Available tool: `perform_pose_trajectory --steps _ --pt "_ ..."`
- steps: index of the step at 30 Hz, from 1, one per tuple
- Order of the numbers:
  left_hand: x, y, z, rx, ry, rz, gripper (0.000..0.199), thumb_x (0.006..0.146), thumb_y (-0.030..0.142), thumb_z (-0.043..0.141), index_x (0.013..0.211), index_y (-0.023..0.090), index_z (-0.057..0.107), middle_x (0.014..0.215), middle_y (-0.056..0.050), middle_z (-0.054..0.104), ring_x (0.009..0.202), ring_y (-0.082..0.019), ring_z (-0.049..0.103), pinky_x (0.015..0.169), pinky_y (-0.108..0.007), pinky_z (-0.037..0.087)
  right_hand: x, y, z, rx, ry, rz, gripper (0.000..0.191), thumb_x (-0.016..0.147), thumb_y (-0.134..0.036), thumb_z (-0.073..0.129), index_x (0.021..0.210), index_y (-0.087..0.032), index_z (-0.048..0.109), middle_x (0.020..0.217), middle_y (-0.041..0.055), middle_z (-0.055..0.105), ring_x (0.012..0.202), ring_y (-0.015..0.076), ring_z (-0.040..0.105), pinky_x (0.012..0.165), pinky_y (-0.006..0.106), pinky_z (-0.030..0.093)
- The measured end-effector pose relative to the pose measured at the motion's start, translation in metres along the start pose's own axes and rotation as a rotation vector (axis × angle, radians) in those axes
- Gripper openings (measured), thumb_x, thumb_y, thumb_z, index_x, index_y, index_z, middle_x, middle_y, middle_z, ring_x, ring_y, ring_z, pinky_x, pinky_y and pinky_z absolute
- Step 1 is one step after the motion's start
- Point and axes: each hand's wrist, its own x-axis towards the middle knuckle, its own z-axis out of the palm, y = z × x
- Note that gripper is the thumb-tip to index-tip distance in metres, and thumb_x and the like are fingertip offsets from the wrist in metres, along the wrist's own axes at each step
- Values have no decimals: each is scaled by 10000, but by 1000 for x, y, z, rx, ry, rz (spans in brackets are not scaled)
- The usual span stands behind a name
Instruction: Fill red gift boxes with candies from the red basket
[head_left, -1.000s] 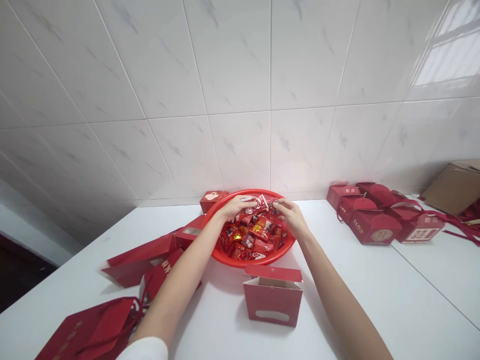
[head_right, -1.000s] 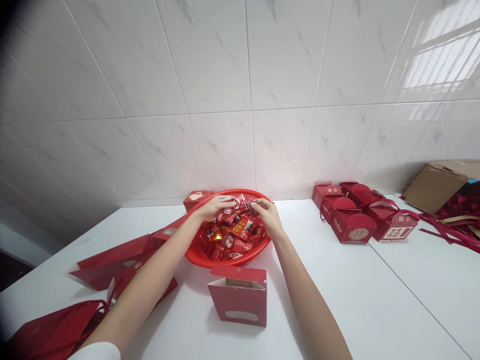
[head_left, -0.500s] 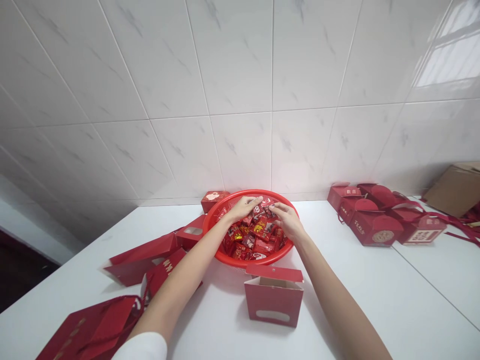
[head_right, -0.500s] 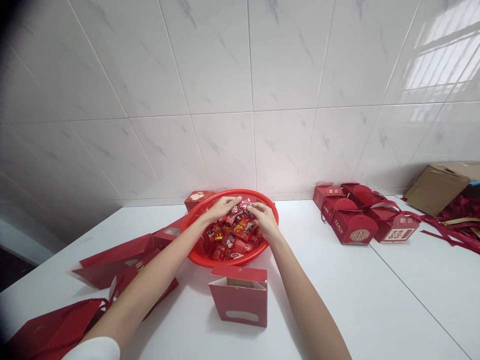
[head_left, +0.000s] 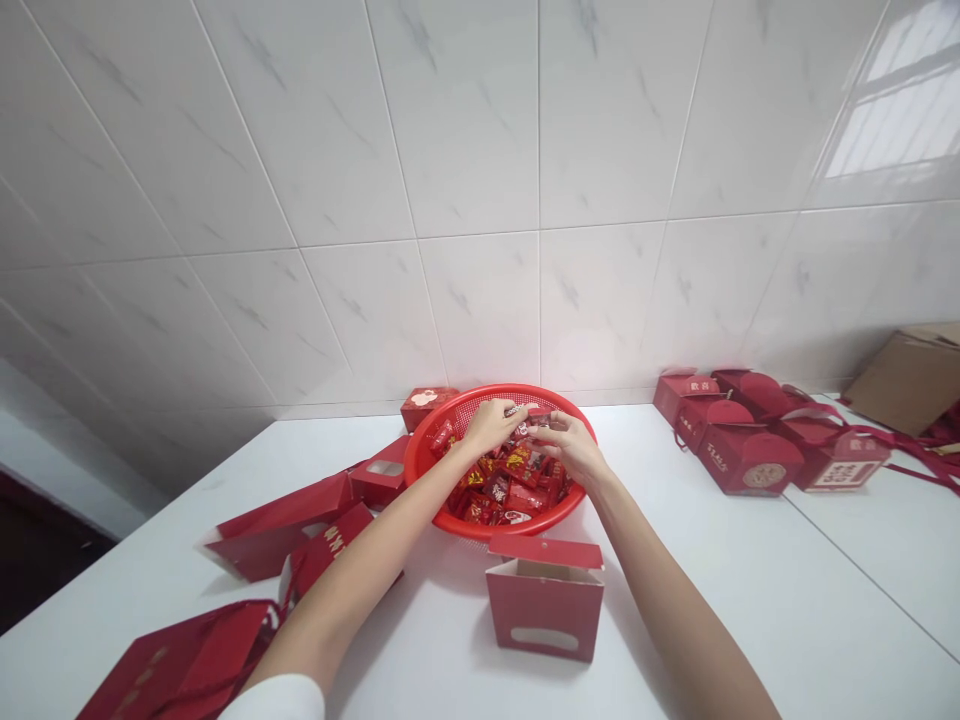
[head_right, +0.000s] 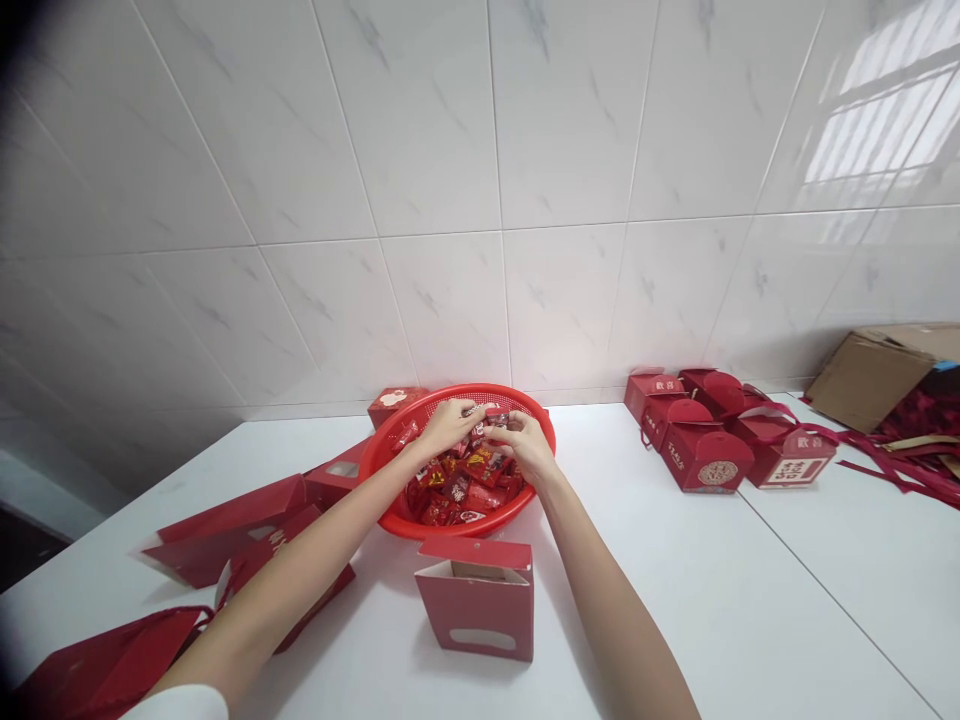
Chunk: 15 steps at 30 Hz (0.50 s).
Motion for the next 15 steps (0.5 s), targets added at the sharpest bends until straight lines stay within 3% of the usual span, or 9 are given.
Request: perform_pose_trajectory --steps 5,8,15 --pt "-3 6 -1 -228 -38 1 576 872 671 419 544 201 364 521 32 380 519 -120 388 534 -251 283 -2 -3 1 -17 -4 -29 347 464 -222 873 761 -174 702 800 21 719 780 196 685 773 366 587" --pt "-5 8 -4 -369 -110 -56 593 811 738 472 566 206 385 520 34 403 461 -113 415 483 -248 327 -4 -3 2 -32 -16 -28 334 486 -225 861 778 -181 705 819 22 719 784 193 684 761 360 586" --pt "-8 5 -4 -360 -170 -99 553 813 696 511 593 192 453 499 27 447 382 -106 437 368 -233 304 -4 -3 0 -68 -59 15 421 485 -249 884 864 -183 713 869 20 709 808 201 682 706 343 602"
